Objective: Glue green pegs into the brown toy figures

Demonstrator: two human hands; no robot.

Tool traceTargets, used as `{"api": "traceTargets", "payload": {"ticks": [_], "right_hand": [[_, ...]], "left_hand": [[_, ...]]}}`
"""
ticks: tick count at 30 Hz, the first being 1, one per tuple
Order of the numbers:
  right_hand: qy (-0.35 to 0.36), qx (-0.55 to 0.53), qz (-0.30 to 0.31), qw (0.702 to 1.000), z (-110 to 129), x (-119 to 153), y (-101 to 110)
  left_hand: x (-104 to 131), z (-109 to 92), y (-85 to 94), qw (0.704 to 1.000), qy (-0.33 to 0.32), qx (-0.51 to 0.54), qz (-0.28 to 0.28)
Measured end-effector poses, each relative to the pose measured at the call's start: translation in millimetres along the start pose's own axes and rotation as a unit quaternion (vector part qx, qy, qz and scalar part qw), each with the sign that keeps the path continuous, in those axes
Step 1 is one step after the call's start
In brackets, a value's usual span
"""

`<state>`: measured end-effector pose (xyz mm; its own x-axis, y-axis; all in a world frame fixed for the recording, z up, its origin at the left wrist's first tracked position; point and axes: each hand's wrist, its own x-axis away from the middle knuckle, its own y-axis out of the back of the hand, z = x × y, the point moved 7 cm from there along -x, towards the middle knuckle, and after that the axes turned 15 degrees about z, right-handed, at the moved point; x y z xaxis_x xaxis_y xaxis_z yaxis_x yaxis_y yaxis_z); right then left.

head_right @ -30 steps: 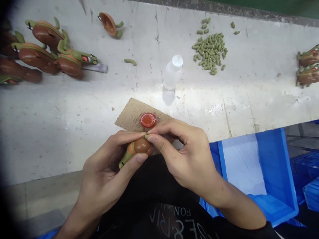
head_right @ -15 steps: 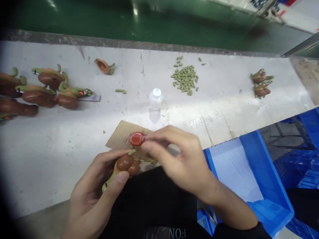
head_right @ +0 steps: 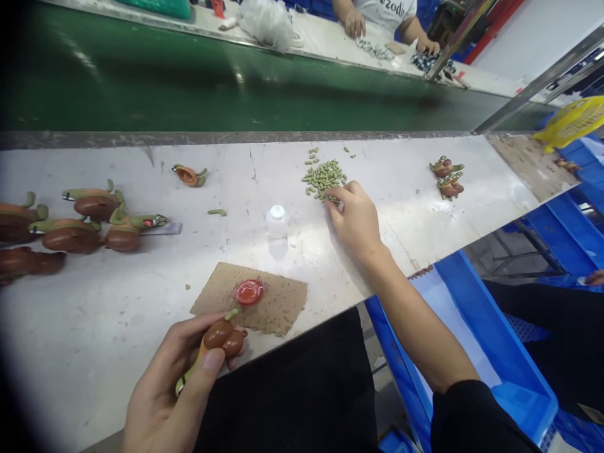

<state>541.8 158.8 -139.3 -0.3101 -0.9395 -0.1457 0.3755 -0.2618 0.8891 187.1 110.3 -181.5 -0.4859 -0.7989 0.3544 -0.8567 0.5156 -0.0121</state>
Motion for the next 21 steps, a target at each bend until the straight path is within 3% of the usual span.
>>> {"api": "traceTargets", "payload": {"ticks": [6,12,16,21], "right_hand": [[0.016,0.033,0.07,0.997,2.2,-14.4,-7.7],[0.033,0.052,0.08,0.995,10.3,-5.9,-2.5],[0.088,-0.058,0.077,0.991,44.6,30.1,10.6],[0.091,-0.285,0.184,0.936,96.8,97.6,0.2]], "left_hand": [[-1.4,-3.9,-2.8,0.999,0.001,0.037,0.003],[-2.3,4.7,2.0,0.997,-0.018,0.068,0.012],[-1.4,7.6,3.8,0.991,-0.059,0.113,0.045],[4.4,2.5,-7.5,0.992,-0.013,0.121,0.018]]}}
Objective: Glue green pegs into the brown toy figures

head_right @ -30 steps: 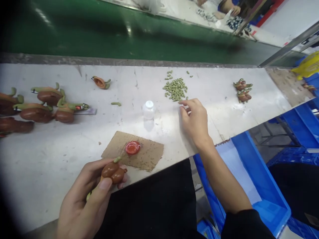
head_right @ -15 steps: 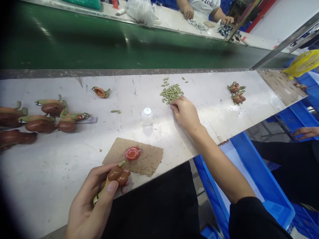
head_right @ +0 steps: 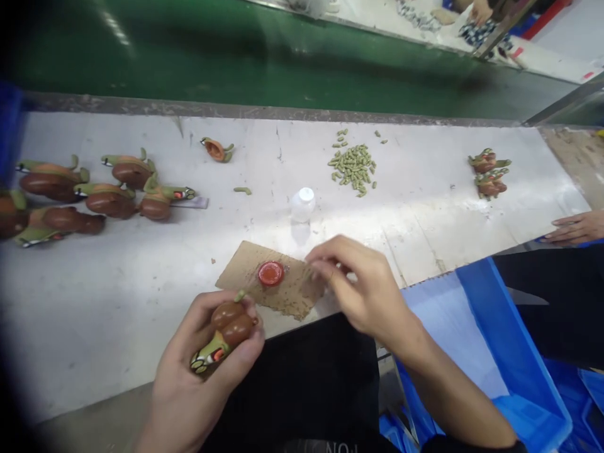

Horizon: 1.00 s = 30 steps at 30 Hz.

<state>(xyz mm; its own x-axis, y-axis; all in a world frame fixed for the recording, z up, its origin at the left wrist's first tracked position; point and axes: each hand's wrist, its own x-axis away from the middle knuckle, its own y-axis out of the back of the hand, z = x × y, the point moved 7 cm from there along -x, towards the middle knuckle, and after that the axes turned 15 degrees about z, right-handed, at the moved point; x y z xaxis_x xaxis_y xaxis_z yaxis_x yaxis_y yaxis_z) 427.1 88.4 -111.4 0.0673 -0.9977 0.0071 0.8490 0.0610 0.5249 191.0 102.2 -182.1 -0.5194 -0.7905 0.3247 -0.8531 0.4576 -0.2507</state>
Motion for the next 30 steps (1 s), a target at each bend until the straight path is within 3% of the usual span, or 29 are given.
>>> {"api": "traceTargets", "payload": {"ticks": [2,5,14,19,25,30], "right_hand": [[0.031,-0.031,0.028,0.999,14.9,12.1,-21.5],[0.074,-0.029,0.038,0.996,28.4,20.7,-37.5],[0.1,0.007,0.097,0.99,41.2,22.4,-40.8],[0.015,-0.135,0.043,0.99,21.4,19.3,-38.7],[-0.064,-0.346,0.051,0.935,6.6,13.4,-57.1],[-0.069,-0.411,0.032,0.909,9.6,9.9,-66.6]], "left_hand": [[-3.6,-5.7,-11.6,1.0,-0.015,0.002,0.019],[-11.7,-12.1,-23.4,0.997,-0.048,0.034,0.05],[-15.3,-16.3,-26.4,0.996,-0.022,0.072,0.05],[-13.0,-10.8,-20.9,0.991,-0.048,0.108,0.064],[-9.7,-4.2,-19.4,0.983,-0.08,0.152,0.059],[-11.5,-10.5,-23.9,0.976,-0.122,0.18,0.027]]}}
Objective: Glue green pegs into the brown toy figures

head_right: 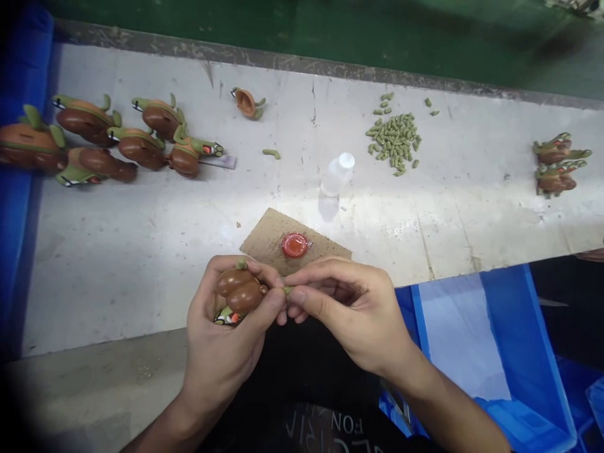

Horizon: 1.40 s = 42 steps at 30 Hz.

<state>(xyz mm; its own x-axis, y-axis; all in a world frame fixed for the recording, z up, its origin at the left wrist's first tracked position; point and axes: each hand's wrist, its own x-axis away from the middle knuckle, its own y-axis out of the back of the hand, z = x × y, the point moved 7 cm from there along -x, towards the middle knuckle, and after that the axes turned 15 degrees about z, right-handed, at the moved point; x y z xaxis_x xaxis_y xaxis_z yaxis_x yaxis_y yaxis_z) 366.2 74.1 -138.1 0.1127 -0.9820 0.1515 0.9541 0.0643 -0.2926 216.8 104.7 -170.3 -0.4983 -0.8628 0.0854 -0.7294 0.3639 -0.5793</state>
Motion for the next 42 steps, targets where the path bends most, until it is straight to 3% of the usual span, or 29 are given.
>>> {"api": "traceTargets", "payload": {"ticks": [3,10,14,17,18,20,23,26,34,42], "right_hand": [[-0.013,-0.019,-0.008,1.0,-4.2,-1.6,0.4],[-0.048,-0.007,0.025,0.999,-1.1,-3.9,0.4],[-0.031,0.049,0.016,0.998,3.1,-4.3,0.3],[0.02,0.179,-0.015,0.984,14.9,-4.7,6.3],[0.047,0.26,-0.03,0.964,22.9,-4.5,8.4],[0.1,0.439,-0.044,0.892,40.0,-4.5,7.0],[0.137,0.606,-0.008,0.784,51.4,-8.1,-1.8],[0.141,0.648,0.025,0.748,52.4,-12.0,-5.9],[0.125,0.673,0.044,0.727,49.1,-12.4,-10.4],[0.129,0.654,0.065,0.743,41.2,-13.7,-5.8]], "left_hand": [[-1.9,-4.4,-1.2,1.0,-0.027,0.0,-0.016],[0.7,-12.4,4.2,0.993,-0.054,-0.106,-0.02],[1.0,-13.6,6.9,0.99,-0.062,-0.124,-0.027],[2.4,-17.0,9.4,0.981,-0.045,-0.183,-0.053],[3.5,-18.5,10.4,0.975,-0.035,-0.209,-0.062],[6.0,-21.5,11.8,0.964,-0.016,-0.255,-0.071],[9.7,-23.0,14.1,0.951,0.007,-0.299,-0.074],[11.7,-20.4,18.4,0.944,0.029,-0.316,-0.085],[9.8,-12.8,19.6,0.951,0.045,-0.298,-0.069],[11.0,-9.4,27.0,0.939,0.057,-0.33,-0.074]]}}
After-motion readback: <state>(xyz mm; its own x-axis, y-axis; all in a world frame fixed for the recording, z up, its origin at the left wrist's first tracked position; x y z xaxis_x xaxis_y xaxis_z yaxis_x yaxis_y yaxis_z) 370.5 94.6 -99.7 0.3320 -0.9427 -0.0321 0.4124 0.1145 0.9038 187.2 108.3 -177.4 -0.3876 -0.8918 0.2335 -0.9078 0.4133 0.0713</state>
